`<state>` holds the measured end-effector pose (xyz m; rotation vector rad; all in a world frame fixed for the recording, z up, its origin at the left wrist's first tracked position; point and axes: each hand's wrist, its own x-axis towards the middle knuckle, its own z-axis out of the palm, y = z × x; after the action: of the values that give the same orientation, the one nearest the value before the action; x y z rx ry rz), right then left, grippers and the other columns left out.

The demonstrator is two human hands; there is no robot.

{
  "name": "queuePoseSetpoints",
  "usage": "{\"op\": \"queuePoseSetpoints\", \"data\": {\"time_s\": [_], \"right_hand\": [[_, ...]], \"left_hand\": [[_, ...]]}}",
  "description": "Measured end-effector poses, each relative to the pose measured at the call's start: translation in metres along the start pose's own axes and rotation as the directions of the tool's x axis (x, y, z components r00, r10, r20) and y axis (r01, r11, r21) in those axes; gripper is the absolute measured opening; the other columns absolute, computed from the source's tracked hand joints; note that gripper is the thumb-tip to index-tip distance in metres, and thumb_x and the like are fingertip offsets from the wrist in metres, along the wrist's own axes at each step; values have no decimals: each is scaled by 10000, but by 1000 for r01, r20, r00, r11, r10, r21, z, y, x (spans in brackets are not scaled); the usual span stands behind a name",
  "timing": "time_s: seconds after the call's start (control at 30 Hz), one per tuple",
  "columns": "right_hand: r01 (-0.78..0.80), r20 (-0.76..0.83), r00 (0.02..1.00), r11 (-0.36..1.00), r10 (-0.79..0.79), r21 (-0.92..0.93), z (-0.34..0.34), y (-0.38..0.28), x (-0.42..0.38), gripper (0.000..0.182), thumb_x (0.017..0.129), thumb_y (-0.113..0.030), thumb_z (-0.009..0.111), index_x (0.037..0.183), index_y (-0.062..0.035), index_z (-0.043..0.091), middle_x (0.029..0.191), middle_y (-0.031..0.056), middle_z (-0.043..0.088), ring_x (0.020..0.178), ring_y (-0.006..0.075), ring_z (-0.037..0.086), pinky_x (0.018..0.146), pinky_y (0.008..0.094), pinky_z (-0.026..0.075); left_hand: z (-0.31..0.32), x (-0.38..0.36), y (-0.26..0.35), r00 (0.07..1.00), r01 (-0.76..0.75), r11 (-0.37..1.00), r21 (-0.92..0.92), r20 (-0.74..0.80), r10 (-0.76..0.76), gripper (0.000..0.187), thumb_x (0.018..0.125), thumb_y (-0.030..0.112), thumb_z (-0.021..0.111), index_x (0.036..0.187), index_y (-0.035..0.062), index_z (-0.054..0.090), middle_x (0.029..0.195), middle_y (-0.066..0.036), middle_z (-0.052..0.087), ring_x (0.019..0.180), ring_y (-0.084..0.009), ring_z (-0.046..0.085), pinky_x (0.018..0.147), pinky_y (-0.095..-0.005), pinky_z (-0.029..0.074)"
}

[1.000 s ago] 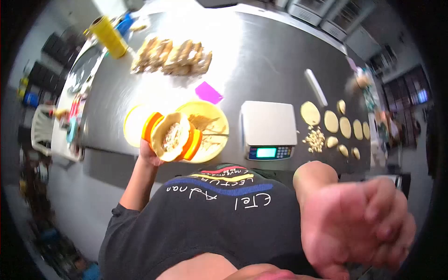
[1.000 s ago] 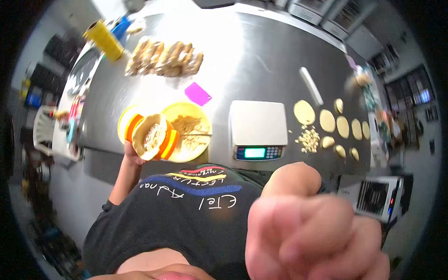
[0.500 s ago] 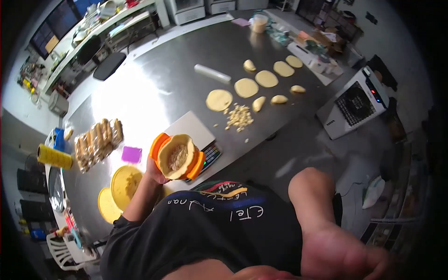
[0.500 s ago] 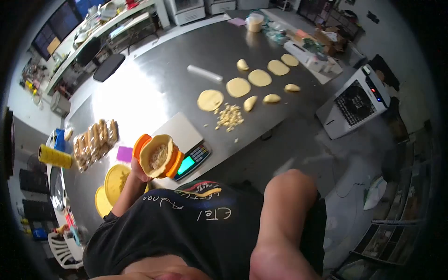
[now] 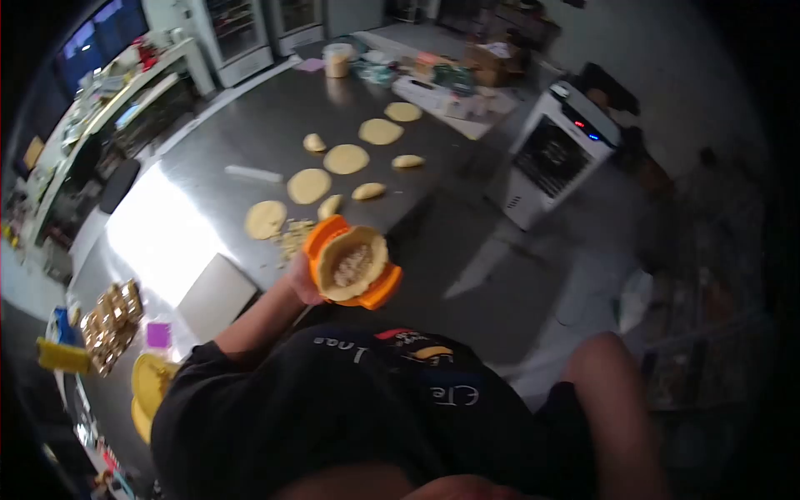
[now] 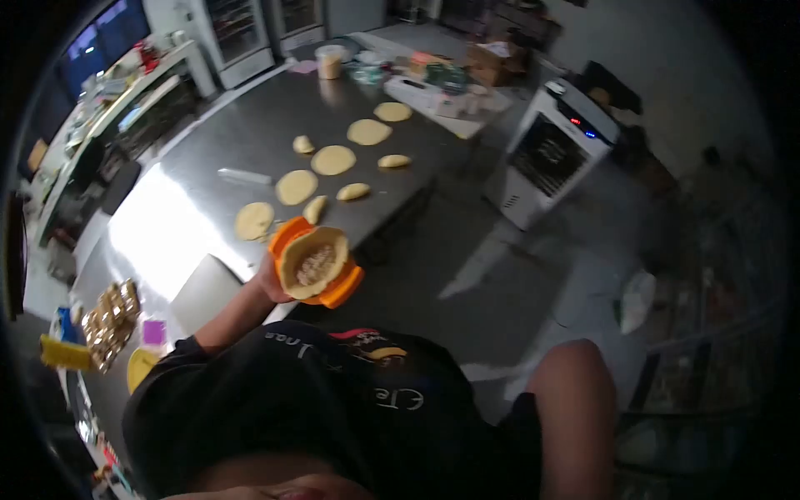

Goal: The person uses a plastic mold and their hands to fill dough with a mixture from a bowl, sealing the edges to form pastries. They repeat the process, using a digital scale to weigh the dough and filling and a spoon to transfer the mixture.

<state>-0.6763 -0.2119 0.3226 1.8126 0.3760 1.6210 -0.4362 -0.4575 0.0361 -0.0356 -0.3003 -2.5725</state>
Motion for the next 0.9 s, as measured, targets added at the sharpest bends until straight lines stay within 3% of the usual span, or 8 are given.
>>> {"op": "queuePoseSetpoints", "data": {"time_s": [0.17,0.3,0.37,0.43,0.5,0.63,0.7,0.9], "right_hand": [[60,-62,995,953,-82,-298,-67,7,-26,419,792,-166,619,1151,-20,460,1211,147,467,1142,267,430,957,449,358],[-322,-266,941,787,208,-526,-89,26,-104,518,752,-151,657,1201,-29,431,1200,155,461,1106,266,461,943,420,393],[-637,-257,743,537,618,-553,-83,33,-179,569,732,-144,676,1226,-34,417,1194,159,458,1087,265,477,937,405,411],[-790,15,329,283,944,-544,-74,44,-266,622,712,-137,696,1251,-39,402,1188,163,455,1069,265,493,930,391,428],[-804,309,-75,126,948,-580,-54,54,-296,936,605,-52,761,1365,-45,216,1312,159,339,1165,282,424,1005,404,362],[-918,440,-5,170,898,-358,-32,98,-359,1061,554,-104,827,1385,-66,168,1354,145,311,1183,283,424,1003,387,368],[-969,482,-134,-12,866,-248,-28,125,-372,1115,505,-148,870,1380,-74,183,1366,135,311,1195,281,421,1005,367,369],[-978,459,-124,-30,880,-206,-24,166,-429,957,504,-157,862,1306,-68,348,1262,145,403,1148,264,442,987,359,363]], "left_hand": [[7,66,-6,990,139,982,124,-39,-135,551,931,454,369,1266,28,469,1259,-188,512,1130,-321,535,974,-459,422],[40,103,-14,993,113,988,110,12,-115,538,931,446,380,1255,28,479,1248,-184,522,1123,-323,536,981,-467,410],[47,126,-10,978,202,979,-5,-43,-202,527,927,442,393,1237,28,496,1241,-181,529,1116,-328,537,987,-463,403],[23,172,3,966,253,966,-57,-41,-255,521,924,445,395,1217,30,513,1224,-180,541,1125,-331,531,990,-466,398],[30,191,11,960,277,961,8,29,-277,492,929,424,389,1195,33,525,1201,-176,558,1107,-331,546,972,-473,414],[12,240,43,915,369,929,-24,188,-358,473,941,402,358,1219,53,512,1218,-168,552,1092,-310,564,945,-462,444],[3,264,65,849,501,866,4,192,-492,457,949,393,345,1216,63,515,1217,-150,557,1073,-285,581,921,-448,466],[-15,312,115,853,521,850,75,-7,-522,446,952,386,357,1187,38,509,1156,-127,586,1010,-240,608,892,-394,487]]}}
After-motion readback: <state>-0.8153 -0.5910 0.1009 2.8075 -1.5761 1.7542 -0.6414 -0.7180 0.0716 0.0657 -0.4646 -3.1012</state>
